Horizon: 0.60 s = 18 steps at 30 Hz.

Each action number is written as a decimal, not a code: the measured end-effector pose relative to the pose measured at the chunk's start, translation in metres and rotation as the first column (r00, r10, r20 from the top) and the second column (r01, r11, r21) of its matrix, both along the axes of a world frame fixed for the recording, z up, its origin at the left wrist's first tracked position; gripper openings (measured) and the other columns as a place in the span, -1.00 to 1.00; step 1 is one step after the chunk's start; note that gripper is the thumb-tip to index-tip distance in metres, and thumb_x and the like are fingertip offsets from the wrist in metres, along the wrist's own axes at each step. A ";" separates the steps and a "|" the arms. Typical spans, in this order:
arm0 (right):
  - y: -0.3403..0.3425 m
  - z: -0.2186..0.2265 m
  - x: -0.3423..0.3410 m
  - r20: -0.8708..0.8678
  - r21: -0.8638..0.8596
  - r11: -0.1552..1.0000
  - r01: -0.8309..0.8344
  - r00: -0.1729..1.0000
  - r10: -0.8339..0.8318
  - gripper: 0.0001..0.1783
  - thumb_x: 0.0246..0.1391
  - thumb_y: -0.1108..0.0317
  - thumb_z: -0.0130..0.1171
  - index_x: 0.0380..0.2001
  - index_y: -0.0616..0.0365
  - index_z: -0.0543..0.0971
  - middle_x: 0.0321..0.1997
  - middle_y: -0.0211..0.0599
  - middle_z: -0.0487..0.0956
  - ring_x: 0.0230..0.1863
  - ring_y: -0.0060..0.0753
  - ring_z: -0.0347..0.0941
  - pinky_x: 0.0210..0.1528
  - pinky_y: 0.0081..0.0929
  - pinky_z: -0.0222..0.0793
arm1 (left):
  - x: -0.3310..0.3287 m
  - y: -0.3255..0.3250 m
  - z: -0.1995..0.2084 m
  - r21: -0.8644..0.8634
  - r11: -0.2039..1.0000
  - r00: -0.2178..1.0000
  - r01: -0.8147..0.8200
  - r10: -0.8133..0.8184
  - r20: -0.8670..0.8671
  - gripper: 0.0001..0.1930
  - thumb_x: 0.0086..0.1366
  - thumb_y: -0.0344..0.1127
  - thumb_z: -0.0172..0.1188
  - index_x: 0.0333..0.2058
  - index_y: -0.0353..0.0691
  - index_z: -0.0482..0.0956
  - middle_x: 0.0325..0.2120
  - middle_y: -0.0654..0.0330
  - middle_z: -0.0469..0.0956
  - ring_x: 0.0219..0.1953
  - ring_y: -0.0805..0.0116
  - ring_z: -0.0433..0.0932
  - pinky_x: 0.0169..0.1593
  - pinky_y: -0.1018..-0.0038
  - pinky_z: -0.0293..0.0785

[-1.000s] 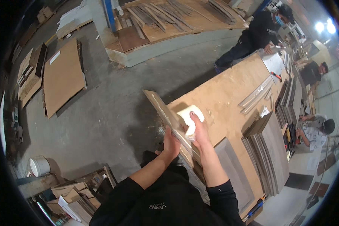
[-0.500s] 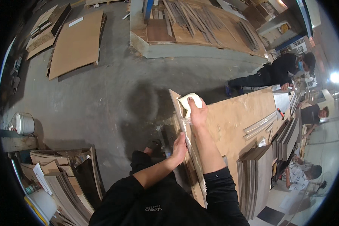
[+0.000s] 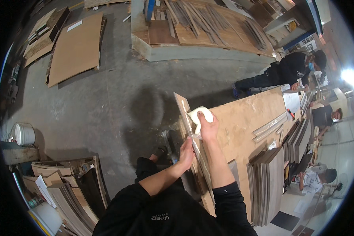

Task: The person applies glue onto wooden frame strips, attaches them around the edges of a wooden panel, and fastens them in place using a pneumatic nail gun.

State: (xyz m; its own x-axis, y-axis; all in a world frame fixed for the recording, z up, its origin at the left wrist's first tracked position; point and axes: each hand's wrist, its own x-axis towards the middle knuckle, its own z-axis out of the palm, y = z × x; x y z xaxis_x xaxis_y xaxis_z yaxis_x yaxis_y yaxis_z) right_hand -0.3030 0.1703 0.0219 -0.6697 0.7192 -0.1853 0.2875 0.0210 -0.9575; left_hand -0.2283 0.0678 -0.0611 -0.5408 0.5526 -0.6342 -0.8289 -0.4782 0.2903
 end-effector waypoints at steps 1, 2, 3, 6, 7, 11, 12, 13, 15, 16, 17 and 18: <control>-0.002 0.002 0.007 -0.002 -0.005 1.000 0.019 1.000 -0.019 -0.73 0.12 0.30 0.36 -0.21 0.28 0.66 -0.27 -0.34 0.69 -0.26 -0.57 0.57 -0.15 -0.53 0.47 | -0.001 0.000 0.003 -0.012 1.000 1.000 -0.002 0.001 -0.011 -0.58 0.57 0.00 -0.17 0.14 -0.19 0.40 0.07 0.20 0.51 0.10 0.37 0.49 0.17 0.37 0.41; -0.003 0.004 0.014 -0.003 -0.010 0.999 0.039 0.999 -0.039 -0.73 0.11 0.30 0.37 -0.21 0.28 0.66 -0.27 -0.34 0.69 -0.27 -0.57 0.56 -0.16 -0.54 0.47 | -0.002 0.000 0.005 -0.023 1.000 1.000 -0.003 0.002 -0.022 -0.55 0.58 -0.02 -0.19 0.18 -0.22 0.37 0.13 0.17 0.48 0.16 0.34 0.46 0.21 0.34 0.39; -0.005 0.006 0.021 -0.002 -0.010 0.999 0.046 0.999 -0.046 -0.73 0.11 0.30 0.37 -0.21 0.28 0.66 -0.27 -0.34 0.69 -0.27 -0.57 0.56 -0.16 -0.54 0.47 | -0.004 -0.001 0.009 -0.023 1.000 1.000 0.004 -0.005 -0.021 -0.55 0.58 -0.02 -0.19 0.18 -0.22 0.37 0.13 0.17 0.48 0.16 0.34 0.46 0.21 0.34 0.39; -0.006 0.010 0.045 0.046 0.009 0.999 0.053 0.997 -0.054 -0.73 0.11 0.32 0.37 -0.20 0.29 0.66 -0.28 -0.34 0.69 -0.28 -0.58 0.56 -0.18 -0.54 0.47 | -0.006 -0.003 0.015 -0.030 0.999 0.999 0.026 -0.025 0.028 -0.52 0.59 -0.03 -0.22 0.25 -0.24 0.31 0.22 0.13 0.41 0.25 0.28 0.39 0.29 0.29 0.33; -0.006 0.010 0.054 0.055 -0.004 0.998 0.064 0.996 -0.064 -0.74 0.11 0.34 0.37 -0.20 0.30 0.66 -0.29 -0.34 0.68 -0.29 -0.58 0.56 -0.18 -0.55 0.47 | -0.004 -0.002 0.011 -0.023 1.000 1.000 -0.022 0.021 -0.011 -0.54 0.57 0.03 -0.17 0.15 -0.21 0.39 0.07 0.18 0.50 0.08 0.36 0.48 0.09 0.38 0.42; -0.009 0.013 0.091 0.080 0.010 0.995 0.100 0.992 -0.101 -0.74 0.11 0.36 0.36 -0.19 0.31 0.65 -0.29 -0.34 0.68 -0.29 -0.58 0.56 -0.18 -0.56 0.48 | -0.007 -0.003 0.020 0.025 0.998 0.997 -0.057 0.058 -0.046 -0.50 0.57 0.05 -0.19 0.15 -0.27 0.39 0.04 0.12 0.54 0.07 0.30 0.54 0.14 0.33 0.48; -0.012 0.017 0.100 0.085 0.006 0.993 0.122 0.989 -0.122 -0.74 0.11 0.36 0.36 -0.19 0.31 0.65 -0.29 -0.34 0.68 -0.29 -0.58 0.56 -0.18 -0.56 0.48 | -0.007 -0.005 0.020 0.045 0.998 0.997 -0.052 0.054 -0.054 -0.50 0.58 0.03 -0.21 0.18 -0.29 0.36 0.08 0.09 0.51 0.11 0.26 0.52 0.19 0.30 0.45; -0.016 0.021 0.108 0.084 0.003 0.991 0.136 0.987 -0.135 -0.79 0.13 0.38 0.33 -0.22 0.29 0.65 -0.31 -0.37 0.67 -0.30 -0.61 0.54 -0.19 -0.57 0.46 | -0.008 -0.007 0.022 0.038 0.999 0.999 -0.024 0.025 -0.048 -0.49 0.58 0.03 -0.24 0.19 -0.29 0.34 0.10 0.08 0.49 0.15 0.24 0.49 0.23 0.26 0.41; -0.021 0.025 0.126 0.088 -0.006 0.985 0.175 0.981 -0.174 -0.82 0.14 0.39 0.30 -0.24 0.27 0.65 -0.34 -0.40 0.67 -0.31 -0.63 0.52 -0.21 -0.58 0.45 | -0.011 -0.007 0.020 0.040 0.999 0.998 0.015 -0.013 -0.059 -0.48 0.58 0.04 -0.25 0.20 -0.29 0.33 0.11 0.06 0.49 0.17 0.23 0.47 0.24 0.25 0.39; -0.021 0.027 0.137 0.126 0.013 0.984 0.179 0.976 -0.180 -0.81 0.14 0.39 0.30 -0.23 0.28 0.65 -0.33 -0.40 0.67 -0.31 -0.63 0.52 -0.20 -0.58 0.45 | -0.012 -0.007 0.018 0.049 0.998 0.997 0.031 -0.027 -0.075 -0.47 0.58 0.05 -0.25 0.21 -0.29 0.32 0.12 0.05 0.49 0.19 0.23 0.46 0.25 0.23 0.37; -0.021 0.027 0.149 0.165 0.030 0.983 0.183 0.969 -0.185 -0.80 0.13 0.40 0.31 -0.22 0.29 0.64 -0.33 -0.39 0.67 -0.31 -0.64 0.52 -0.20 -0.58 0.45 | -0.012 -0.010 0.018 0.063 0.996 0.990 0.069 -0.060 -0.127 -0.44 0.58 0.07 -0.30 0.24 -0.29 0.29 0.14 0.01 0.47 0.21 0.21 0.44 0.27 0.22 0.35; -0.021 0.026 0.160 0.169 0.027 0.978 0.207 0.963 -0.208 -0.80 0.13 0.40 0.31 -0.22 0.29 0.64 -0.33 -0.39 0.67 -0.31 -0.64 0.52 -0.20 -0.58 0.45 | -0.012 -0.008 0.018 0.059 0.994 0.989 0.093 -0.085 -0.124 -0.44 0.58 0.07 -0.30 0.24 -0.29 0.29 0.14 0.01 0.47 0.21 0.21 0.44 0.27 0.22 0.35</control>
